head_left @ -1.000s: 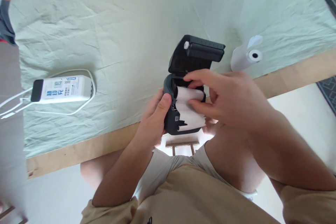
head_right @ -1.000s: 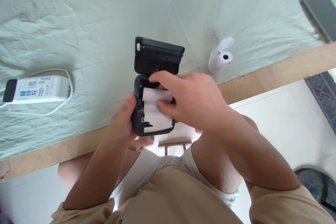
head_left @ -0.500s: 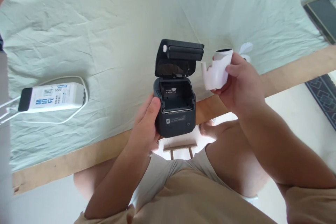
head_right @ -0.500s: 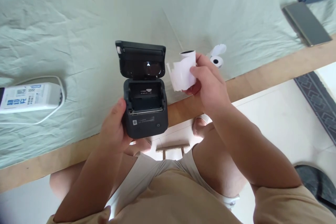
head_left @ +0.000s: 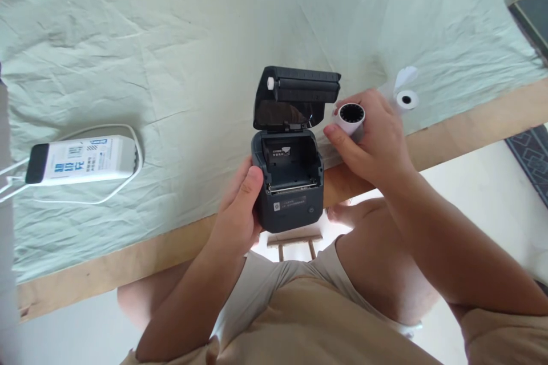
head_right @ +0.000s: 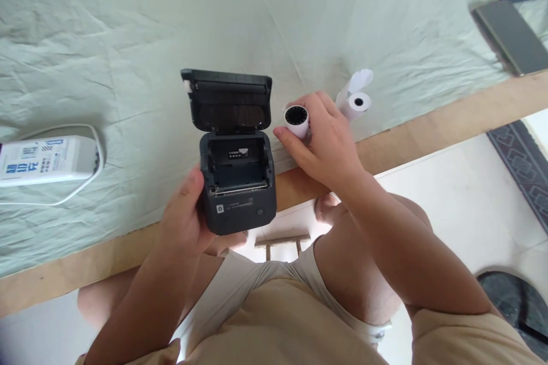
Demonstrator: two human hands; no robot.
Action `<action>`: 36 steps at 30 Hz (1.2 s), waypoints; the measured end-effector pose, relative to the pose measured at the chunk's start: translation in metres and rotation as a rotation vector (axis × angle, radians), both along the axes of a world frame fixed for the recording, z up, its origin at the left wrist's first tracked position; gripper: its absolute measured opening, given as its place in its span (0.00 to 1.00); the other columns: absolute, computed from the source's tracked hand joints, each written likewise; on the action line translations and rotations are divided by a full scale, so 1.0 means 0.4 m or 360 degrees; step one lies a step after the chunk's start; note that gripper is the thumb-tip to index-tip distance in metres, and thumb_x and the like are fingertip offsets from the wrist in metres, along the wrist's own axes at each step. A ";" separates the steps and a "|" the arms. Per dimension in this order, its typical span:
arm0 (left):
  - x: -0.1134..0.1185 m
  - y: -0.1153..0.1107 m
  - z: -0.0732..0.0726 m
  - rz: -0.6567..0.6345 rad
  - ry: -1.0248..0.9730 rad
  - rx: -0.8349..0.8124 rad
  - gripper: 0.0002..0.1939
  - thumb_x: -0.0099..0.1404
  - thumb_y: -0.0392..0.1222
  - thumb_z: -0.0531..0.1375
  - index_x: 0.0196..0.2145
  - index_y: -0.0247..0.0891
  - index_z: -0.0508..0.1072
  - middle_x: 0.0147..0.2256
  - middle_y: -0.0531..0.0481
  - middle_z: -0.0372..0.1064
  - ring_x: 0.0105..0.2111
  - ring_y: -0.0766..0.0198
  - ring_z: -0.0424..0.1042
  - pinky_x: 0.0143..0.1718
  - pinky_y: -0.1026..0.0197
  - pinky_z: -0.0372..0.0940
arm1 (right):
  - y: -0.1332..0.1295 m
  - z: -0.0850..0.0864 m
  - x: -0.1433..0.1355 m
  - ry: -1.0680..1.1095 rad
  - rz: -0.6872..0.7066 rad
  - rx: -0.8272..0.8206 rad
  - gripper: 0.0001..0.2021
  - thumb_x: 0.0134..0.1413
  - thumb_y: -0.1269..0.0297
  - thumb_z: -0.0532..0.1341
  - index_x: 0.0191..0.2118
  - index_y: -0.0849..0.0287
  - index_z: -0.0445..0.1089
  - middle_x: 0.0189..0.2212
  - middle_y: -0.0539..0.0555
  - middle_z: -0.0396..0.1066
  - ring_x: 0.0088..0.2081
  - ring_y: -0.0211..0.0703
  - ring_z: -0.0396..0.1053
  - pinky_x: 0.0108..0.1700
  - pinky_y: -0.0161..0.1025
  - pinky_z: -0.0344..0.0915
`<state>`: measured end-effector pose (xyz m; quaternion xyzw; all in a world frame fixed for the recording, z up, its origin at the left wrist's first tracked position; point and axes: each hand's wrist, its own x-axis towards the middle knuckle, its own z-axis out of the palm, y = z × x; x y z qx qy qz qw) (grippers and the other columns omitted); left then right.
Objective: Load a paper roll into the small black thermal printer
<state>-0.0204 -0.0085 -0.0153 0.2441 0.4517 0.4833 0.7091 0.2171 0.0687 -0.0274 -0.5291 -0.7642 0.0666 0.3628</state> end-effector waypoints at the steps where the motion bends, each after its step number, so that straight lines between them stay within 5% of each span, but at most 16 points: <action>1: 0.000 -0.001 -0.002 0.0014 0.0008 0.0009 0.22 0.71 0.62 0.66 0.50 0.44 0.81 0.42 0.50 0.84 0.37 0.59 0.84 0.36 0.61 0.79 | 0.003 -0.002 0.001 -0.0042 0.0019 -0.0004 0.09 0.67 0.54 0.64 0.47 0.49 0.67 0.42 0.55 0.75 0.45 0.54 0.76 0.48 0.56 0.75; 5: 0.000 -0.001 -0.003 -0.0022 0.0036 -0.0004 0.26 0.71 0.65 0.64 0.55 0.44 0.80 0.44 0.47 0.84 0.41 0.54 0.85 0.38 0.57 0.80 | 0.002 0.003 0.003 -0.0103 0.0079 -0.0093 0.18 0.64 0.63 0.64 0.57 0.50 0.64 0.44 0.55 0.77 0.45 0.53 0.79 0.44 0.54 0.77; 8: 0.000 0.001 0.007 -0.0025 0.0049 -0.0027 0.26 0.71 0.64 0.65 0.56 0.43 0.80 0.43 0.48 0.84 0.40 0.55 0.85 0.38 0.57 0.80 | -0.017 0.042 0.028 -0.0049 0.0053 0.0072 0.21 0.64 0.58 0.66 0.59 0.48 0.64 0.49 0.56 0.76 0.48 0.55 0.78 0.45 0.55 0.77; 12: 0.004 0.003 0.022 -0.0043 0.0006 -0.0017 0.25 0.70 0.62 0.67 0.56 0.44 0.80 0.43 0.49 0.84 0.38 0.57 0.84 0.36 0.58 0.81 | -0.034 0.092 0.104 -0.0045 -0.0373 0.0375 0.09 0.71 0.54 0.59 0.53 0.42 0.67 0.47 0.56 0.71 0.45 0.53 0.76 0.44 0.55 0.74; 17: 0.004 0.004 0.016 -0.0050 0.0007 0.0007 0.26 0.71 0.63 0.66 0.57 0.44 0.80 0.43 0.48 0.85 0.39 0.55 0.85 0.37 0.57 0.81 | 0.002 0.045 0.167 -0.0279 -0.0543 -0.0059 0.17 0.58 0.51 0.69 0.49 0.48 0.70 0.46 0.57 0.73 0.41 0.54 0.76 0.43 0.56 0.77; 21: -0.005 0.001 0.001 -0.0041 0.0034 0.0009 0.29 0.72 0.65 0.64 0.60 0.43 0.78 0.44 0.46 0.85 0.39 0.53 0.85 0.36 0.56 0.80 | 0.017 0.002 0.163 -0.0175 -0.0454 -0.0222 0.22 0.59 0.55 0.69 0.57 0.42 0.66 0.46 0.53 0.75 0.43 0.52 0.76 0.47 0.54 0.77; 23: -0.010 -0.002 -0.004 -0.0042 0.0058 0.0001 0.30 0.72 0.67 0.63 0.60 0.44 0.78 0.43 0.46 0.85 0.38 0.53 0.85 0.34 0.56 0.79 | 0.017 -0.006 0.154 -0.0091 -0.0300 -0.0221 0.25 0.59 0.59 0.69 0.59 0.41 0.64 0.45 0.51 0.76 0.40 0.48 0.75 0.45 0.49 0.76; 27: -0.013 -0.006 -0.007 -0.0019 0.0122 0.0006 0.30 0.72 0.67 0.62 0.60 0.45 0.79 0.43 0.46 0.85 0.40 0.51 0.85 0.37 0.55 0.80 | 0.018 -0.008 0.137 -0.0107 -0.0147 -0.0009 0.16 0.59 0.60 0.68 0.52 0.47 0.72 0.44 0.57 0.76 0.38 0.48 0.73 0.40 0.48 0.73; 33: -0.003 -0.003 0.004 -0.0036 0.0121 0.0050 0.29 0.72 0.66 0.62 0.59 0.45 0.79 0.42 0.46 0.85 0.38 0.53 0.85 0.35 0.57 0.79 | 0.020 -0.003 0.144 -0.0035 -0.0323 -0.0093 0.24 0.56 0.66 0.67 0.59 0.49 0.69 0.45 0.58 0.77 0.40 0.49 0.73 0.44 0.51 0.73; 36: 0.000 -0.001 0.010 -0.0040 0.0133 0.0081 0.28 0.73 0.65 0.62 0.59 0.44 0.80 0.44 0.46 0.85 0.39 0.54 0.85 0.36 0.57 0.80 | 0.022 -0.009 0.150 -0.0053 -0.0372 -0.0044 0.21 0.56 0.65 0.67 0.56 0.51 0.73 0.51 0.64 0.73 0.45 0.52 0.73 0.45 0.51 0.74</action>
